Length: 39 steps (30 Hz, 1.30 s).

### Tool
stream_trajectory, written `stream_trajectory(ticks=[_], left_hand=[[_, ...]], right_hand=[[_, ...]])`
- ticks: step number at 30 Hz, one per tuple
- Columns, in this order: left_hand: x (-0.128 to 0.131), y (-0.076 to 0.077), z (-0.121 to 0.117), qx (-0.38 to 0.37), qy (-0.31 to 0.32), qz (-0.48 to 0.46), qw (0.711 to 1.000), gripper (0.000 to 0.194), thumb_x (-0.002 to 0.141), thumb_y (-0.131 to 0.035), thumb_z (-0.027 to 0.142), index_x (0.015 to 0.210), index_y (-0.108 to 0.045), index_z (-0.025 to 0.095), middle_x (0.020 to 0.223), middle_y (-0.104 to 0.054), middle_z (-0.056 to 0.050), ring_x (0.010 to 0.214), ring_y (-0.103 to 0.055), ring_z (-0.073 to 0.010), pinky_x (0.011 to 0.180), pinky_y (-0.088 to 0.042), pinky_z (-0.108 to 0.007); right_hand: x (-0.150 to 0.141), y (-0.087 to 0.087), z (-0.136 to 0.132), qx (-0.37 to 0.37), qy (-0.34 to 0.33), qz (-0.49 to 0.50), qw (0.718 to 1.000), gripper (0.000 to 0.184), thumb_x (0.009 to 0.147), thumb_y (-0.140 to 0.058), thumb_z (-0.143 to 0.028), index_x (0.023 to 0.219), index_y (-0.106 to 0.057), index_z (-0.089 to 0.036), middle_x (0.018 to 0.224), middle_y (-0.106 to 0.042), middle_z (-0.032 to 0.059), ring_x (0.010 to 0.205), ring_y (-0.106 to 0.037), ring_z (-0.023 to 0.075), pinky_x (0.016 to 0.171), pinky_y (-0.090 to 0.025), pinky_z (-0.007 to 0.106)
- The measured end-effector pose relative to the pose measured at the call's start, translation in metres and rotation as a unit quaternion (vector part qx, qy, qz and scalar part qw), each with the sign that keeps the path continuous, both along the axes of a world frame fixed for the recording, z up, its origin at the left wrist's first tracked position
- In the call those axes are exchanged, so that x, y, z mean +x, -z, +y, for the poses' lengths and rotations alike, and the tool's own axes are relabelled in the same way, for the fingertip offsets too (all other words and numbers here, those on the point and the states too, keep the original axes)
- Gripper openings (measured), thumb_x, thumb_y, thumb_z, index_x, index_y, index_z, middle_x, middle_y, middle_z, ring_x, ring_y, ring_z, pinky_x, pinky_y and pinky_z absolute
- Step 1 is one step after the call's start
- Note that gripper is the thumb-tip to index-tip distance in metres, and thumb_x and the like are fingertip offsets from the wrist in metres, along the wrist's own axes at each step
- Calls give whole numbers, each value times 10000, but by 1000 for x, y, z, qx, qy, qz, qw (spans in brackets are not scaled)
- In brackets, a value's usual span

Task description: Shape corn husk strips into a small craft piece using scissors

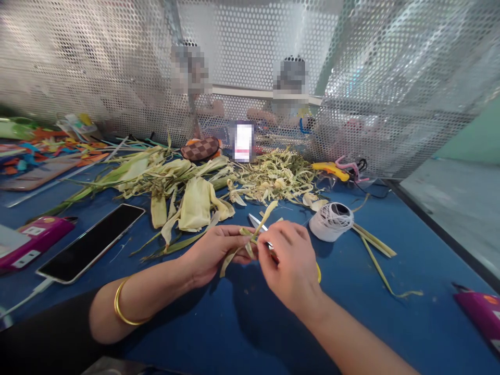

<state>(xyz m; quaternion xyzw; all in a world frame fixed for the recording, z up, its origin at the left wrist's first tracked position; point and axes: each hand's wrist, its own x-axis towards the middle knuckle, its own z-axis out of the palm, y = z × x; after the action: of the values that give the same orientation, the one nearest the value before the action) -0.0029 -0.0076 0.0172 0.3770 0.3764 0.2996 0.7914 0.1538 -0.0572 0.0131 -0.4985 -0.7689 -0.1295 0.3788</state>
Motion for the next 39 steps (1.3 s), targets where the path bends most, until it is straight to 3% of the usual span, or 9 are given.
stream_trajectory(ticks=[6,10,13,16,18,22,25,33,39], left_hand=[[1,8,-2,-21,-19,-26,999,302,586,-774,185,875,-712,121,735,-692,-55,639,-620,-121,634,-478,-222],[3,9,-4,-14,-15,-17,1000,272,584,-771,193,843,-723,127,744,-695,-57,665,-624,-129,659,-481,-231],[2,6,-5,-1,-4,-17,1000,251,579,-764,205,815,-731,125,759,-703,-65,678,-627,-130,672,-479,-228],[1,3,-4,20,-3,3,1000,262,571,-757,213,815,-736,121,746,-705,-65,642,-625,-128,659,-481,-237],[0,1,-2,29,-2,14,999,269,574,-745,207,829,-736,121,723,-702,-63,625,-633,-135,665,-490,-257],[-1,-2,0,44,12,24,999,269,602,-715,202,858,-732,123,692,-692,-57,636,-647,-144,682,-497,-271],[-2,-4,0,56,21,28,998,280,622,-720,243,875,-728,123,699,-691,-58,645,-645,-142,692,-496,-270],[-1,1,1,99,42,22,994,336,568,-797,211,888,-728,133,744,-678,-28,648,-602,-108,708,-496,-257],[-2,1,0,68,43,27,996,331,583,-793,251,886,-716,145,729,-682,-29,644,-642,-130,717,-509,-282]], right_hand=[[-22,2,-14,115,-66,-323,937,245,876,-450,-114,996,-663,-123,831,-659,61,785,-566,198,871,-371,385],[-29,7,-13,75,-56,-355,930,281,863,-401,-74,886,-677,-126,754,-629,74,701,-545,203,781,-405,385],[-24,9,-10,48,-70,-254,964,275,869,-396,-73,855,-661,-147,762,-633,66,694,-547,189,756,-419,371],[-15,7,-6,-20,-68,-18,997,202,877,-449,-127,845,-642,-176,809,-637,59,746,-574,178,718,-440,329],[-9,6,-2,-103,-47,142,983,152,865,-505,-195,778,-629,-189,784,-630,43,728,-578,168,656,-448,291],[-2,8,4,-291,11,326,899,233,827,-550,-352,674,-596,-182,607,-593,1,565,-511,142,526,-395,255],[-2,10,5,-342,10,349,872,274,834,-525,-414,697,-582,-184,572,-593,-6,552,-520,143,530,-391,252],[-4,5,3,-294,15,301,907,286,851,-513,-393,649,-544,-193,483,-489,-39,469,-431,110,456,-332,225],[-9,6,4,-339,20,383,859,319,810,-540,-466,641,-527,-195,426,-460,-55,380,-401,96,389,-292,217]])
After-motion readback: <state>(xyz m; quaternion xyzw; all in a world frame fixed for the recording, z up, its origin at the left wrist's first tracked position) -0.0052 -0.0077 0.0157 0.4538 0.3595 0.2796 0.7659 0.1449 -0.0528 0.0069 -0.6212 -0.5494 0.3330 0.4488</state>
